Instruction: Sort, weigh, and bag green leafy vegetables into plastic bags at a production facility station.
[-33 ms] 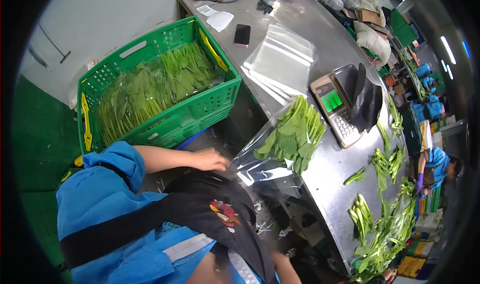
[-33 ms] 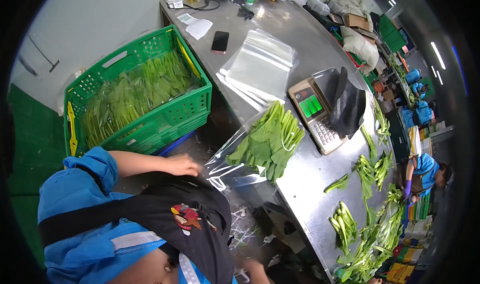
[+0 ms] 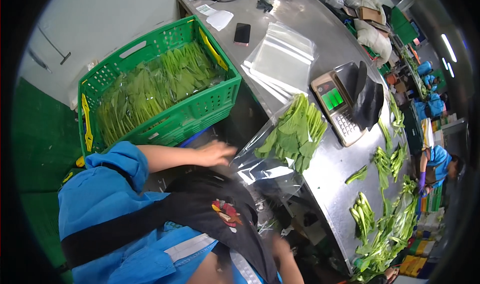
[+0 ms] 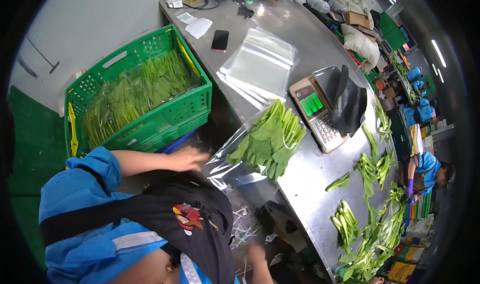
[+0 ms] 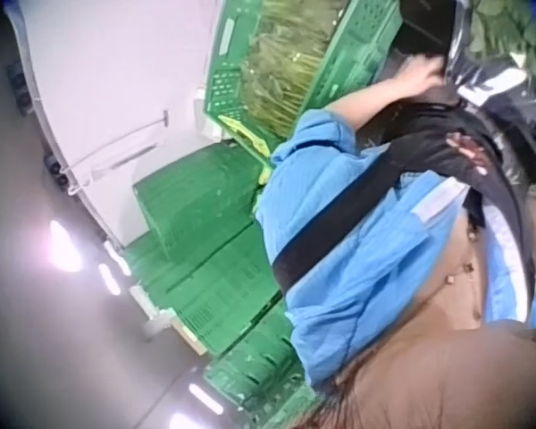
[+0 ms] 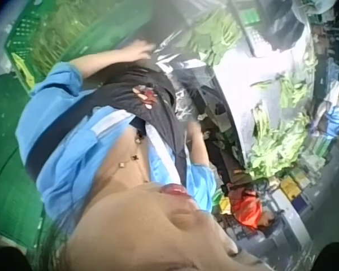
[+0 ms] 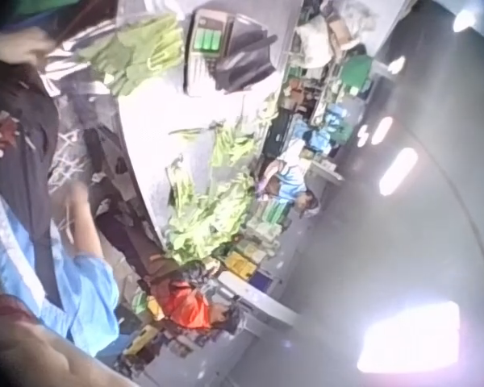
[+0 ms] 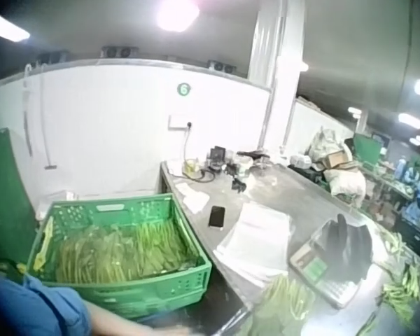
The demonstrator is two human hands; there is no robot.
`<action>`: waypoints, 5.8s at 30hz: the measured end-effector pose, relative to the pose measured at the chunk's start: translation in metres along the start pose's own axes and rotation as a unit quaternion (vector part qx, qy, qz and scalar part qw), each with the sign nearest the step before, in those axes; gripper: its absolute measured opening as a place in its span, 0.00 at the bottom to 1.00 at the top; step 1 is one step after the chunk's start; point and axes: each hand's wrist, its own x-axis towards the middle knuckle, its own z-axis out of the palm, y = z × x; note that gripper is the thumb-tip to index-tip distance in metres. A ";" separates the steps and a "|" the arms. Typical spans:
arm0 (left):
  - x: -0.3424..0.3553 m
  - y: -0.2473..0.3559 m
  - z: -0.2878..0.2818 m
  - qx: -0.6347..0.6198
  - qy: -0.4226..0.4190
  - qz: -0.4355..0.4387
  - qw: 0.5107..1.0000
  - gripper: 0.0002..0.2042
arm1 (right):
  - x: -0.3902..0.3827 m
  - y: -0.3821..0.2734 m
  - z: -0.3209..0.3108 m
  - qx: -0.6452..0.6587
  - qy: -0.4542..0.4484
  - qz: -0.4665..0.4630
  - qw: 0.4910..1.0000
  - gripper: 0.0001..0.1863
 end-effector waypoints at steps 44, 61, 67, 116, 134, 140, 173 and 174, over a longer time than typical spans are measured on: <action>-0.017 0.018 -0.220 0.304 0.505 0.144 0.795 0.21 | 0.022 -0.233 -0.436 0.626 0.165 -0.482 0.591 0.31; -0.095 -0.160 -0.241 -0.302 0.405 -0.299 0.809 0.40 | 0.138 -0.618 -0.452 0.388 -0.070 -0.450 0.801 0.43; -0.122 -0.231 -0.111 0.100 0.353 -0.312 0.877 0.32 | 0.143 -0.569 -0.404 -0.020 0.218 -0.446 0.868 0.39; 0.661 0.416 0.041 -0.246 0.072 0.043 0.966 0.23 | 0.068 0.290 -0.146 0.838 0.494 0.177 0.150 0.39; 0.885 0.405 -0.013 0.345 0.132 0.045 0.928 0.20 | 0.071 0.286 -0.177 0.778 0.534 0.283 0.174 0.31; 0.851 0.456 -0.008 -0.163 0.141 0.114 0.970 0.19 | 0.071 0.287 -0.169 0.773 0.541 0.285 0.168 0.31; 0.409 0.393 -0.012 -0.586 -0.276 0.080 0.758 0.33 | -0.009 0.187 -0.334 0.853 0.400 -0.178 0.283 0.26; 0.410 0.386 -0.025 -0.592 -0.255 0.093 0.759 0.33 | -0.003 0.178 -0.352 0.823 0.437 -0.155 0.329 0.25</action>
